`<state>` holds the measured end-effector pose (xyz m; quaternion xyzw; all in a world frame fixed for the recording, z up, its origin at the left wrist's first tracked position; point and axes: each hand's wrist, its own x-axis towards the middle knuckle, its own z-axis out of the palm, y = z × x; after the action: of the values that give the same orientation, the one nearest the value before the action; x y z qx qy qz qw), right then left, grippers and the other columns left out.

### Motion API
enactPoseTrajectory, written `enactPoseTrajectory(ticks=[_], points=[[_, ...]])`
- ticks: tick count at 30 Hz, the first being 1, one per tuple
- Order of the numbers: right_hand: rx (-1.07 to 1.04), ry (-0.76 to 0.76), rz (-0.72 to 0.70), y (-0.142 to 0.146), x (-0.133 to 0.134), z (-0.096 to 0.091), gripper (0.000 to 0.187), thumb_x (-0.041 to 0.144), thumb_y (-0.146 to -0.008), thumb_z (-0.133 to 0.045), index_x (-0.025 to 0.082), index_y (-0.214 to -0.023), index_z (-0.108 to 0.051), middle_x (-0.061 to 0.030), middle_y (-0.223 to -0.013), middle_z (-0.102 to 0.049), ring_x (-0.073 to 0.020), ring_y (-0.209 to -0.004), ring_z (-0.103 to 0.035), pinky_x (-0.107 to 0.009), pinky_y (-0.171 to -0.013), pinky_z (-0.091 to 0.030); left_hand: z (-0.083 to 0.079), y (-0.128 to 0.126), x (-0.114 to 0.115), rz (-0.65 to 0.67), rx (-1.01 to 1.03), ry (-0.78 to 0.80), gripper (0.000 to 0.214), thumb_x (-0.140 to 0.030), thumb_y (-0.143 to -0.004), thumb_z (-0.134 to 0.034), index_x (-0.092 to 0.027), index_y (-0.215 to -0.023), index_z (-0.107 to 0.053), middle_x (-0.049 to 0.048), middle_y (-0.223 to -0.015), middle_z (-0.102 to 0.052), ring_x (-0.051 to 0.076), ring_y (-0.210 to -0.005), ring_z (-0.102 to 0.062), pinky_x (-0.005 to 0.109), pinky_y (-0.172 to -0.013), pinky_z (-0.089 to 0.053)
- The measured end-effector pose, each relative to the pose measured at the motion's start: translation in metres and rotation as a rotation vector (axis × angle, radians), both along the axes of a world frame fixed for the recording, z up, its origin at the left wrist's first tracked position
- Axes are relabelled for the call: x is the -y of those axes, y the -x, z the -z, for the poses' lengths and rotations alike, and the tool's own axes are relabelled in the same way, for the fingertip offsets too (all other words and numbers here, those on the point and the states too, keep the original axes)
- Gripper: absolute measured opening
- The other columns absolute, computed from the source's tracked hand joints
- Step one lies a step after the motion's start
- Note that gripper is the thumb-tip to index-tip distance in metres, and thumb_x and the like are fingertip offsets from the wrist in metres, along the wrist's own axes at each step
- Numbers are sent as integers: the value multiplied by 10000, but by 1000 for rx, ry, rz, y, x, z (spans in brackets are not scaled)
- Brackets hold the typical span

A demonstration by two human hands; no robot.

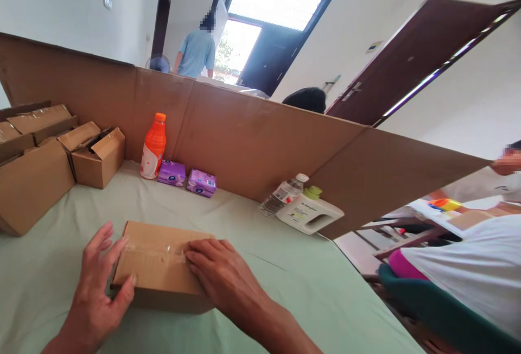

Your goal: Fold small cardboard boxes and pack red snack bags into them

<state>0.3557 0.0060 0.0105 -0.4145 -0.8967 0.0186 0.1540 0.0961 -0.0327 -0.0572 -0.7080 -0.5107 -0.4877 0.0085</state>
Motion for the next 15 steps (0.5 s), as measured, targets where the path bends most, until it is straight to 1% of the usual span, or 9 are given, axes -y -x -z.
enactPoseTrajectory(ticks=[2,3,5,7,9,10,12,14,15], points=[[-14,-20,6,1,3,7,260,103,-980,-473,187,-1063,-705,-101,-1165,-732,-251,-1016,-675,-409,-871,-529,-3,5,-7,109,-4,91,404,-201,-960,-494,-285,-1352,-549,122,-1620,-290,340,-1424,-424,578,-1082,-491],[-42,-38,10,-1,5,12,279,107,-987,-461,187,-1110,-698,-106,-1193,-724,-253,-1051,-670,-414,-889,-529,-4,8,-11,183,-8,142,398,-202,-962,-462,-296,-1336,-565,105,-1631,-276,347,-1454,-382,611,-1103,-457],[-128,-78,22,-9,10,24,293,144,-997,-457,206,-1156,-695,-107,-1240,-708,-261,-1130,-652,-436,-938,-523,-5,14,-20,341,-28,214,416,-206,-943,-443,-316,-1318,-585,84,-1620,-314,360,-1504,-292,661,-1129,-397],[-249,-141,97,-24,16,43,264,249,-999,-498,235,-1161,-706,-114,-1307,-676,-287,-1205,-622,-471,-971,-519,-5,19,-25,454,-78,255,450,-220,-884,-527,-334,-1314,-593,77,-1590,-368,371,-1513,-259,675,-1127,-384],[-415,-141,267,-39,22,65,320,393,-975,-550,248,-1225,-688,-133,-1406,-612,-317,-1259,-596,-481,-963,-535,-5,21,-24,501,-123,261,575,-210,-771,-661,-333,-1327,-585,89,-1575,-373,392,-1498,-262,670,-1119,-394],[-507,-79,356,-45,23,76,393,463,-956,-564,247,-1268,-667,-142,-1426,-596,-321,-1245,-609,-463,-928,-558,-5,21,-21,506,-140,255,649,-193,-709,-712,-327,-1331,-579,97,-1564,-370,400,-1484,-271,664,-1117,-397],[-676,139,487,-51,21,91,544,575,-926,-557,232,-1344,-615,-151,-1334,-658,-304,-1115,-683,-408,-823,-595,-4,18,-12,479,-147,225,739,-148,-614,-752,-313,-1313,-578,105,-1517,-381,403,-1450,-292,645,-1112,-404],[-813,353,525,-43,11,96,655,651,-885,-570,217,-1376,-584,-137,-1180,-731,-278,-958,-725,-374,-755,-599,-3,16,-1,408,-134,163,742,-136,-571,-746,-295,-1277,-585,109,-1450,-397,399,-1403,-325,621,-1100,-416],[-883,418,517,-35,4,95,693,674,-863,-585,214,-1381,-576,-134,-1166,-737,-273,-941,-727,-374,-766,-596,-2,17,5,352,-128,134,720,-142,-574,-737,-289,-1262,-586,110,-1420,-401,394,-1378,-343,610,-1090,-423]])
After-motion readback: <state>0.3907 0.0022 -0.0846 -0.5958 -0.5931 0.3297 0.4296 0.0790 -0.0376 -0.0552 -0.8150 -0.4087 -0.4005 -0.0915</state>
